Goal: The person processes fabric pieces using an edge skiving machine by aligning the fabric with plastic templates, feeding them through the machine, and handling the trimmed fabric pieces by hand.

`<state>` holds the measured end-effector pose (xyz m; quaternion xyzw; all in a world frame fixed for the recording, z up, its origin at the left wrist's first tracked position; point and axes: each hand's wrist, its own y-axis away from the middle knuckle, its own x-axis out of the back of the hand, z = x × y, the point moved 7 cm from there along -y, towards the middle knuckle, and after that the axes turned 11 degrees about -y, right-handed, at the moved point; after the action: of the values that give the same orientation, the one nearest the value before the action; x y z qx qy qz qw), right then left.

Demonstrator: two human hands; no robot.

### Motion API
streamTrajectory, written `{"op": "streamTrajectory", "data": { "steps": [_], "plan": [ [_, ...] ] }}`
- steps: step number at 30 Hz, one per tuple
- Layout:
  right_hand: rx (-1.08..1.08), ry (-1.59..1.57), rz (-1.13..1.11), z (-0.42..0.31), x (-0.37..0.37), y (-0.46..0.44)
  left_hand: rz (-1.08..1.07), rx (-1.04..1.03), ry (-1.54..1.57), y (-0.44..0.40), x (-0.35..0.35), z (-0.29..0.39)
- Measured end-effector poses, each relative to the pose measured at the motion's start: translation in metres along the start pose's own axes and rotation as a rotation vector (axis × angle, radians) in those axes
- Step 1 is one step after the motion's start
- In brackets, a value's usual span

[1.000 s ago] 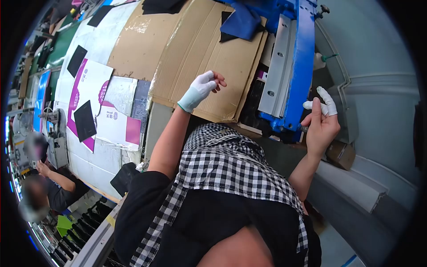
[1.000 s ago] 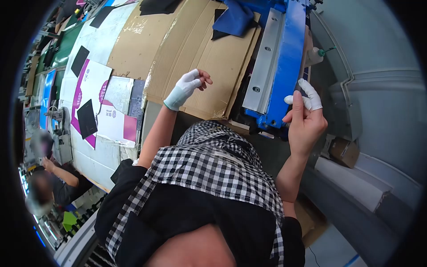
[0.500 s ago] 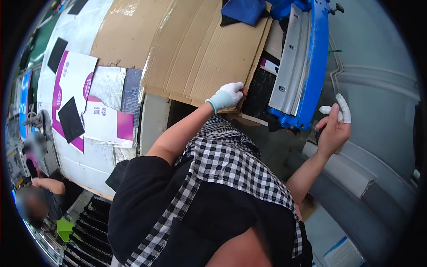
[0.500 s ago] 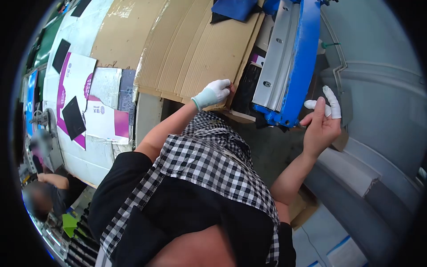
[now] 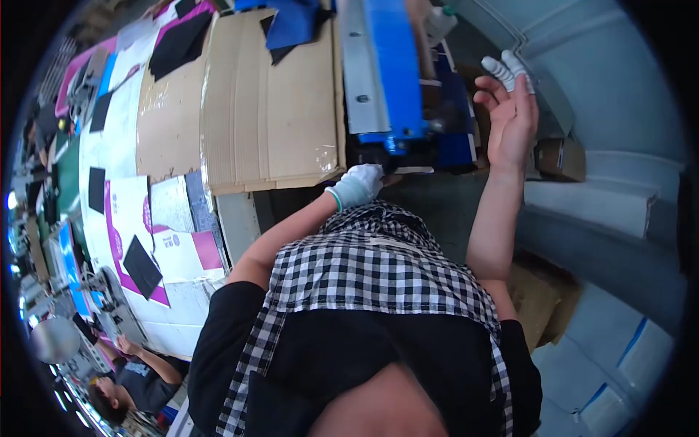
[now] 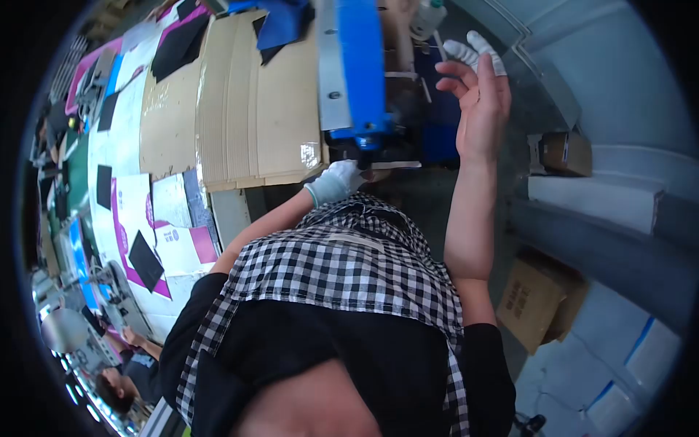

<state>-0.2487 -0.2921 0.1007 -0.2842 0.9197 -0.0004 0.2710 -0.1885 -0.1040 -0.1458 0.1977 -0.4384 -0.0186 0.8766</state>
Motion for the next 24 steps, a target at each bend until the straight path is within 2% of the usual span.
{"op": "streamTrajectory", "data": {
  "steps": [1,3,6,9,13,17,20,24],
  "plan": [
    [-0.042,0.001,0.028,0.003,0.023,0.003,-0.047,0.05,-0.075,0.001,0.006,0.016],
    [-0.136,0.007,0.089,0.013,0.075,0.014,0.1,0.028,0.048,-0.004,-0.008,0.021],
    [-0.312,0.11,0.285,0.05,0.165,0.052,0.229,-0.115,-0.152,-0.021,-0.01,0.041],
    [-0.486,0.177,0.407,0.088,0.239,0.101,0.461,-0.109,-0.336,-0.022,-0.005,0.051],
    [-0.62,0.2,0.531,0.119,0.293,0.154,0.497,0.003,-0.463,-0.033,-0.009,0.046],
    [-0.652,0.225,0.518,0.143,0.305,0.174,0.494,0.03,-0.478,-0.039,-0.003,0.042],
    [-0.617,0.259,0.476,0.166,0.329,0.168,0.425,-0.016,-0.451,-0.046,-0.007,0.051],
    [-0.52,0.188,0.533,0.227,0.36,0.136,0.356,-0.036,-0.329,-0.039,-0.019,0.052]
  ]
}}
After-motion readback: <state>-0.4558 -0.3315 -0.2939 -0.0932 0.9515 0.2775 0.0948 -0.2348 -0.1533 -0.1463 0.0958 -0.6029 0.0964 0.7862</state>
